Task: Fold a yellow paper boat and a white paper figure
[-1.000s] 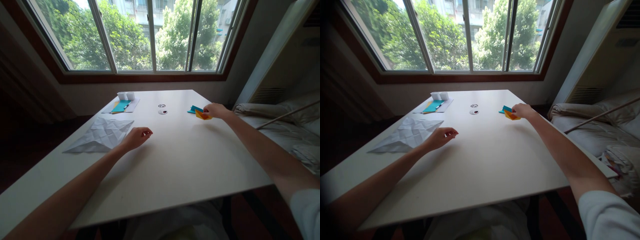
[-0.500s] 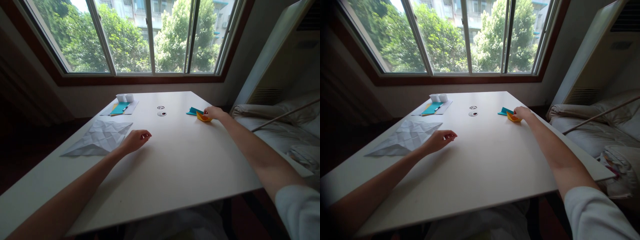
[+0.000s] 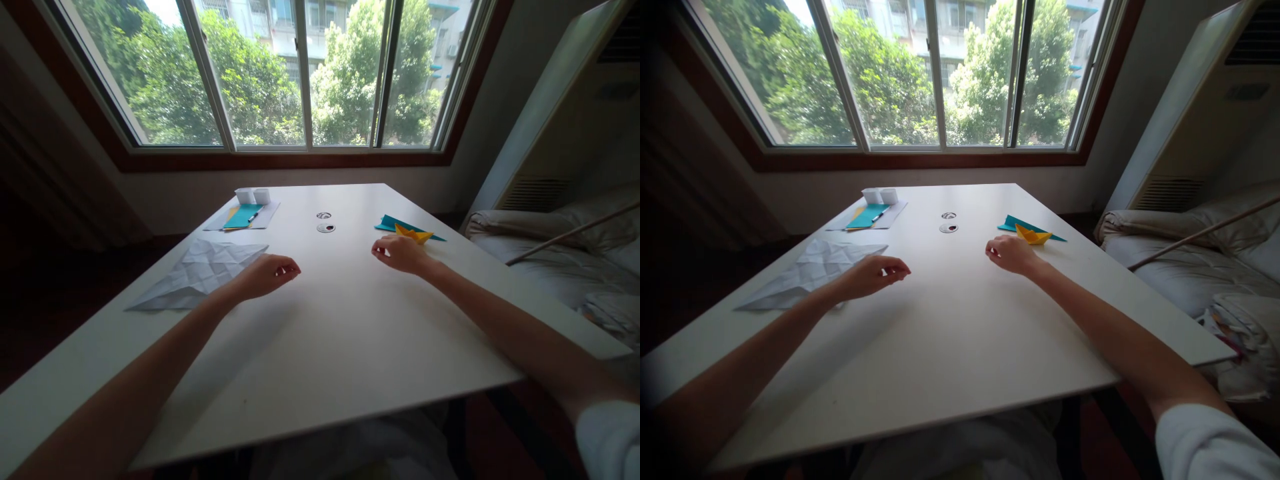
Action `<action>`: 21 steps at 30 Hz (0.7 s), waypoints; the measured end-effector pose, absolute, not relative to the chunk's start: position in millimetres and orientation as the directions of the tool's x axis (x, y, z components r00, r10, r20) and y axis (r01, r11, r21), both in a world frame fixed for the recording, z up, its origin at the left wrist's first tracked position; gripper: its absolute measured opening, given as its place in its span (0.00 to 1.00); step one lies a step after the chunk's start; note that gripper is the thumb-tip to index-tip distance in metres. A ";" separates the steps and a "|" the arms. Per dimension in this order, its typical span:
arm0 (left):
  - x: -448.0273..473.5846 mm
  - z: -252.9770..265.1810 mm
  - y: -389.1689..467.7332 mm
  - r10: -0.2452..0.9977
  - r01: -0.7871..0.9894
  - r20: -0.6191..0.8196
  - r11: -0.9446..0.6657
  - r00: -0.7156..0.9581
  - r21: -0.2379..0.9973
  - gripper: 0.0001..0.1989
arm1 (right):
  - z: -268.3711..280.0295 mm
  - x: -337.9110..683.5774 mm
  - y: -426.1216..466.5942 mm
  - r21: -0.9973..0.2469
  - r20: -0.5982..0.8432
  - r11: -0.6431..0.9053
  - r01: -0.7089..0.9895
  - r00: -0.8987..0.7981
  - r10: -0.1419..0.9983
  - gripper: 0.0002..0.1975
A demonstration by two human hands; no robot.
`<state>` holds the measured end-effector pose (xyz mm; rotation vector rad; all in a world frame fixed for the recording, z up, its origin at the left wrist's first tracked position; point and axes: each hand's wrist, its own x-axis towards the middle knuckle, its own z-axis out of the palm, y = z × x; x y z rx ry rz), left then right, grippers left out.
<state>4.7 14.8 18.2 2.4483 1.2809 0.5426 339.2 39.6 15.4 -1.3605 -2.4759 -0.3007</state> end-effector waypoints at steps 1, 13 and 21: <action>1.0 20.8 15.7 0.841 0.701 0.160 -0.523 0.517 0.485 0.13 | 10.1 334.6 32.4 0.026 0.365 0.565 0.825 -0.534 0.763 0.10; -92.9 38.5 35.4 0.960 0.993 0.258 -0.117 0.110 0.013 0.16 | -20.4 322.9 3.3 -0.094 0.355 0.729 0.678 -0.661 0.661 0.08; -146.7 16.9 48.6 0.983 0.993 0.156 0.088 -0.098 0.075 0.17 | -21.8 327.4 4.5 -0.134 0.376 0.733 0.667 -0.650 0.661 0.08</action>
